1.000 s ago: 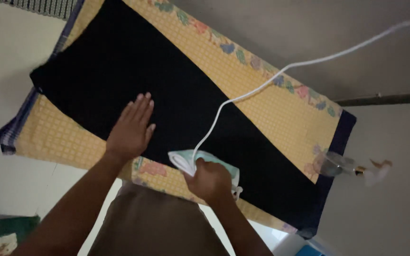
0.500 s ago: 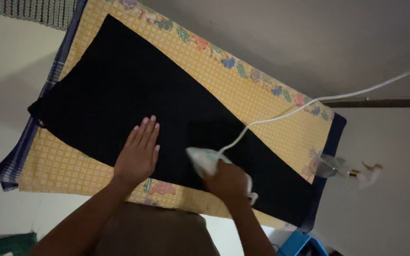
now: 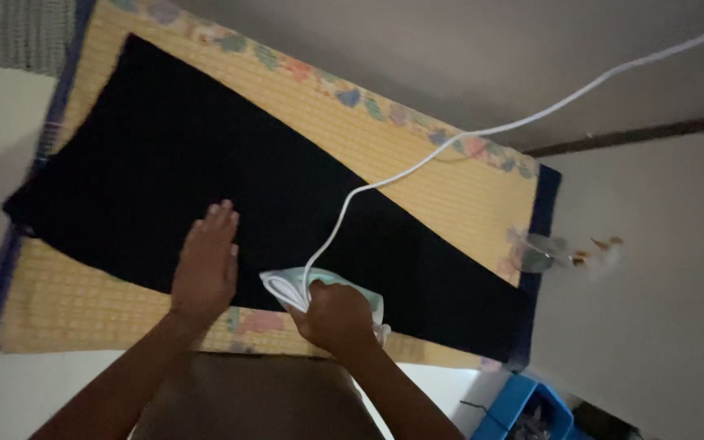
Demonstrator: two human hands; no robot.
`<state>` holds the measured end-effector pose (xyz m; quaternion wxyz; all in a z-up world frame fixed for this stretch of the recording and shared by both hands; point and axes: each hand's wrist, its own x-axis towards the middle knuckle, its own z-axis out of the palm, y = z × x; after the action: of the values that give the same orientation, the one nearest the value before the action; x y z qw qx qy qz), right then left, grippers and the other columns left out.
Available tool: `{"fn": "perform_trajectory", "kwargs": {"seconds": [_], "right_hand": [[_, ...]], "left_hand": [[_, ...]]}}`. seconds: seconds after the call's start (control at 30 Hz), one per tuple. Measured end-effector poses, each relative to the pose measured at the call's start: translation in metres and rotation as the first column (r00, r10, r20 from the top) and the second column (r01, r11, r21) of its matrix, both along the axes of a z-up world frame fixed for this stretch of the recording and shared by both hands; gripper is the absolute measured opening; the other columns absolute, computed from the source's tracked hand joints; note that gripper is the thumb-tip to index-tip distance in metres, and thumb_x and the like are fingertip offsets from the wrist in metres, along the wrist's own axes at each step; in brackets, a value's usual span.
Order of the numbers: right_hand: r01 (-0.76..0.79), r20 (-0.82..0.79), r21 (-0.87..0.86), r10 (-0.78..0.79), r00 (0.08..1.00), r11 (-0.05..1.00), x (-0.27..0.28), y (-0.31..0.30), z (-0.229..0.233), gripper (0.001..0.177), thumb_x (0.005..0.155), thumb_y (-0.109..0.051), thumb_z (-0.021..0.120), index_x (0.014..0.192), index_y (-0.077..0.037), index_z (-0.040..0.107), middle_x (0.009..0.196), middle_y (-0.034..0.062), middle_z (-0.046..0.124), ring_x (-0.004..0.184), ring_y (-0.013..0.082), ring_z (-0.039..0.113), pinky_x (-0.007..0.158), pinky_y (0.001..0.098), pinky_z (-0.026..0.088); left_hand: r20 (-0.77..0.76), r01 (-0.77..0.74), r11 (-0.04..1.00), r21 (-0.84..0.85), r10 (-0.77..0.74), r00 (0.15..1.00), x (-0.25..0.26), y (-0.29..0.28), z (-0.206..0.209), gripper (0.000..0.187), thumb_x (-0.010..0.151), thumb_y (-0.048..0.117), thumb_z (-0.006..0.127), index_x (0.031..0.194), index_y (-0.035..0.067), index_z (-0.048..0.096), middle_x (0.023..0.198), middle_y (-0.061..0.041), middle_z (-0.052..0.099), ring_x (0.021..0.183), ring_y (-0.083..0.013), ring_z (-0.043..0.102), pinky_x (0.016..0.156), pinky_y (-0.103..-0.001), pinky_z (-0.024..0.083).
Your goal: Ironing a pair of black pants on an ironing board and hanging them in a closet.
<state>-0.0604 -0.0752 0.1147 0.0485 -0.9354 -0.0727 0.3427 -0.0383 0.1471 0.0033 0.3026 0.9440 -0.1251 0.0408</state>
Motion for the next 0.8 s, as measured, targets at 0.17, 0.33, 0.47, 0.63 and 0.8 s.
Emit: {"fn": "perform_trajectory", "kwargs": {"seconds": [0.17,0.33,0.47,0.63,0.8], "right_hand": [[0.155,0.236,-0.018,-0.146,0.961,0.988,-0.019,-0.095,-0.019,0.059,0.084,-0.061,0.073,0.095,-0.003,0.075,0.084,0.0227,0.075,0.077,0.0415,0.074,0.067,0.0522,0.058],[0.226,0.217,-0.163,-0.188,0.958,0.96,-0.05,-0.231,-0.021,0.061,0.083,-0.065,0.067,0.101,-0.007,0.076,0.086,0.0219,0.075,0.08,0.0393,0.074,0.072,0.0508,0.06],[0.277,0.16,-0.223,-0.245,0.956,0.935,-0.088,-0.325,-0.017,0.068,0.087,-0.067,0.061,0.111,-0.005,0.073,0.086,0.0205,0.076,0.08,0.0362,0.076,0.073,0.0492,0.062],[0.37,0.107,-0.257,-0.355,0.929,0.892,-0.131,-0.414,-0.036,0.072,0.087,-0.068,0.061,0.117,-0.004,0.071,0.087,0.0199,0.076,0.079,0.035,0.076,0.069,0.0486,0.062],[0.42,0.262,-0.072,-0.389,0.883,0.905,-0.108,-0.412,-0.03,0.067,0.081,-0.068,0.064,0.103,-0.006,0.077,0.086,0.0178,0.078,0.073,0.0348,0.074,0.068,0.0479,0.059]], "left_hand": [[0.061,0.05,0.998,-0.036,-0.048,0.997,-0.006,-0.045,0.006,0.054,0.11,0.025,0.039,0.157,-0.002,0.036,0.169,-0.018,0.027,0.157,-0.0329,0.022,0.126,-0.047,0.023],[-0.032,0.275,0.958,0.085,-0.273,0.962,-0.008,-0.12,0.024,0.058,0.106,0.03,0.038,0.157,0.002,0.034,0.17,-0.012,0.026,0.157,-0.0281,0.022,0.126,-0.042,0.023],[0.014,0.309,0.904,0.296,-0.328,0.945,-0.014,-0.155,0.009,0.069,0.104,0.044,0.031,0.158,0.002,0.024,0.168,-0.012,0.017,0.156,-0.0259,0.014,0.126,-0.042,0.013],[0.091,0.239,0.918,0.316,-0.28,0.956,-0.02,-0.158,-0.008,0.07,0.106,0.046,0.024,0.162,0.004,0.02,0.171,-0.009,0.013,0.159,-0.0246,0.01,0.13,-0.042,0.008],[-0.092,0.284,0.895,0.343,-0.269,0.959,-0.013,-0.161,0.015,0.073,0.1,0.047,0.039,0.157,0.005,0.023,0.168,-0.01,0.017,0.155,-0.0249,0.012,0.125,-0.042,0.011]]}}
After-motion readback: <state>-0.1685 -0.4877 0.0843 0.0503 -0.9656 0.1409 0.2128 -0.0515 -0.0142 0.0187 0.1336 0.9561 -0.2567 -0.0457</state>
